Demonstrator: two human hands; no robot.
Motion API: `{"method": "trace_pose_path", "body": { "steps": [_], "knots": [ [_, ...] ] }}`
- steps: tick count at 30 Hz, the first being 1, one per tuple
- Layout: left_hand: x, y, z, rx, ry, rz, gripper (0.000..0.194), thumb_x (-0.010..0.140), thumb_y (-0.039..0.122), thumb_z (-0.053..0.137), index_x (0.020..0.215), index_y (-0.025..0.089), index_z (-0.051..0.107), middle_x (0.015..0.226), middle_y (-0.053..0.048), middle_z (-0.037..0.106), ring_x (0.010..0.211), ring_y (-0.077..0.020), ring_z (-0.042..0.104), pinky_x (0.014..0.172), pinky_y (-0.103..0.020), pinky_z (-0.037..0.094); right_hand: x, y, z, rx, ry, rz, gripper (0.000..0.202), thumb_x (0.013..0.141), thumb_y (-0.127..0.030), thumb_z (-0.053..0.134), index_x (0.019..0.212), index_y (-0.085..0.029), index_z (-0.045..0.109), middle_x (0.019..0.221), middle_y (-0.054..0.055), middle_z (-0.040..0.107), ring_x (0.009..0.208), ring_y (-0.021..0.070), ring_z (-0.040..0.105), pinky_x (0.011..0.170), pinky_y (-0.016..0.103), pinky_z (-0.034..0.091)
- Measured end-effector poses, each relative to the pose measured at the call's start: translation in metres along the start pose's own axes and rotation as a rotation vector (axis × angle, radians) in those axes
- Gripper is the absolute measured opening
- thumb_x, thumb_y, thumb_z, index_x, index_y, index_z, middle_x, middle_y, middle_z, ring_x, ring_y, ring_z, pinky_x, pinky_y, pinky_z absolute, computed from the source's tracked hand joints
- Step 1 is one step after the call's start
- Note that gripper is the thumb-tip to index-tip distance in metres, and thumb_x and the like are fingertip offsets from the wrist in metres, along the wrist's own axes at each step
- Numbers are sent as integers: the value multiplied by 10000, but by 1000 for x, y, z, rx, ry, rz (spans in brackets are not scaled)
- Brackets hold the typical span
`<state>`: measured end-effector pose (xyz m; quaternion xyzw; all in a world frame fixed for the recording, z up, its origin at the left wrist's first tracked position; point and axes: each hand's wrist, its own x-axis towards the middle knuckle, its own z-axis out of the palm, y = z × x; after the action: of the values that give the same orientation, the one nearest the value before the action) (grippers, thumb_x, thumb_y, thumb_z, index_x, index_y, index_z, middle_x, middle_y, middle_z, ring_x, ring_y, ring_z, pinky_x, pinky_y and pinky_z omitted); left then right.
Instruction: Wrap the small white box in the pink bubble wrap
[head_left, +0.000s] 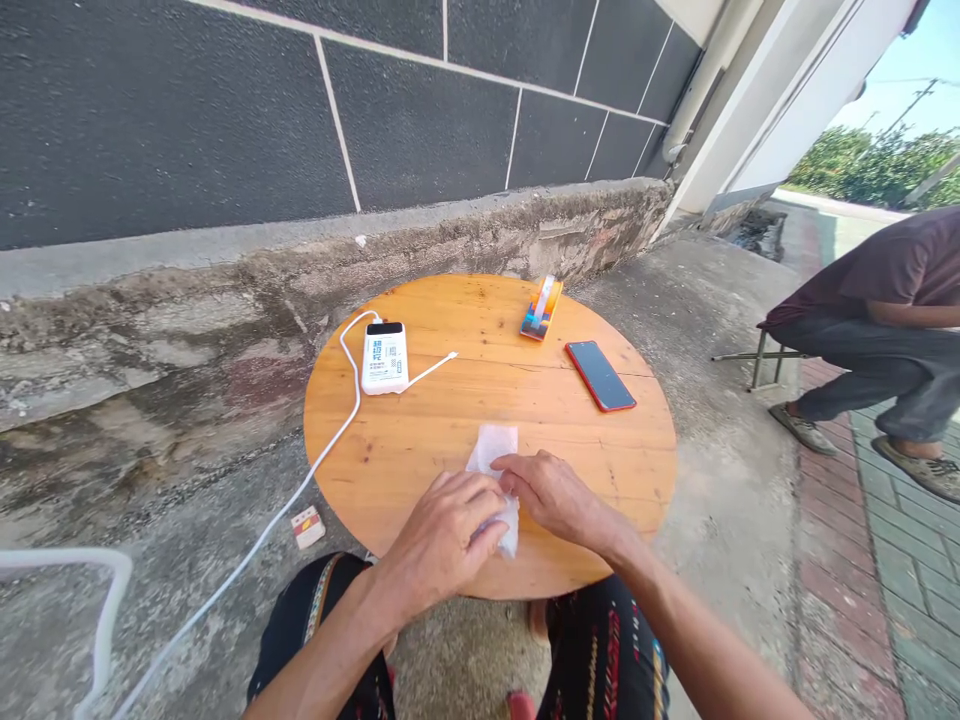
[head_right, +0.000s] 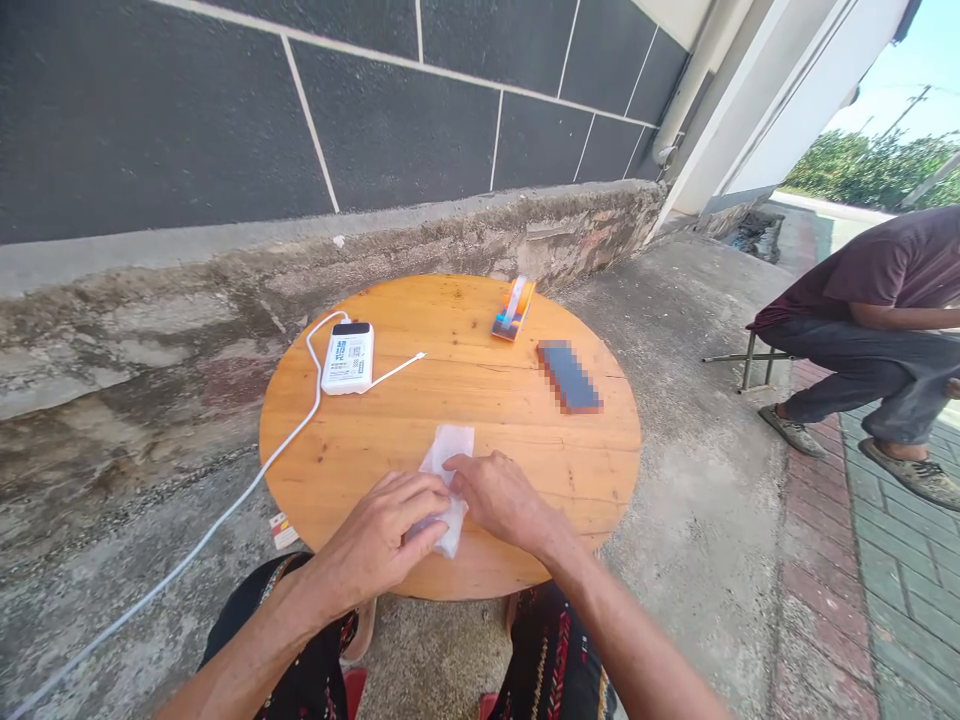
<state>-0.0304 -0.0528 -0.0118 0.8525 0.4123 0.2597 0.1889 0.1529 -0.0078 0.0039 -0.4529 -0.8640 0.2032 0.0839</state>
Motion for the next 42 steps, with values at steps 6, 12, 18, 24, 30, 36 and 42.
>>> {"method": "trace_pose_path", "body": {
  "steps": [6,12,18,24,30,36,42],
  "knots": [
    [2,-6,1,-43,-15,-16,119,871,186,546,964,209,618,1058,-20,651,987,-180,589,854,-317,427,-12,4,7,74,42,-51,307,955,-170,384,1178,-176,596,973,78,718,909,195,652,818,308,436],
    [5,-6,-2,-162,-38,-92,125,852,163,547,941,210,622,1021,-8,653,980,-162,595,841,-273,436,-37,8,8,239,133,-125,372,991,-259,355,1339,-209,477,1164,73,665,1044,199,611,913,344,446],
    [11,-5,-4,-285,-41,-159,147,858,171,521,921,209,649,992,-12,668,921,-150,609,813,-254,445,-52,10,8,270,81,-105,503,937,-443,478,1386,-222,429,1344,105,543,1210,251,506,1004,415,403],
    [15,-6,-3,-324,-52,-247,154,861,229,522,913,207,665,959,-7,678,891,-155,603,791,-245,442,-50,10,30,258,140,-54,743,774,-574,657,1371,-194,433,1224,129,589,1101,271,530,945,421,407],
    [23,-5,-9,-298,-104,-316,194,860,281,506,904,196,675,907,-2,692,788,-149,584,684,-232,410,-46,3,38,266,230,18,579,802,-460,677,1294,-204,512,1075,102,633,965,246,563,862,394,413],
    [32,-9,-8,-288,-141,-338,238,852,273,462,828,167,674,763,14,655,669,-129,520,595,-224,349,-40,3,34,291,263,24,435,828,-397,658,1206,-194,588,1043,80,645,969,235,545,872,379,404],
    [47,-18,-6,-138,-144,-291,325,835,226,427,531,162,525,601,19,495,621,-125,439,574,-245,289,-31,7,31,282,243,48,336,891,-435,565,1101,-183,639,1053,86,620,963,227,552,877,366,409]
  ]
}}
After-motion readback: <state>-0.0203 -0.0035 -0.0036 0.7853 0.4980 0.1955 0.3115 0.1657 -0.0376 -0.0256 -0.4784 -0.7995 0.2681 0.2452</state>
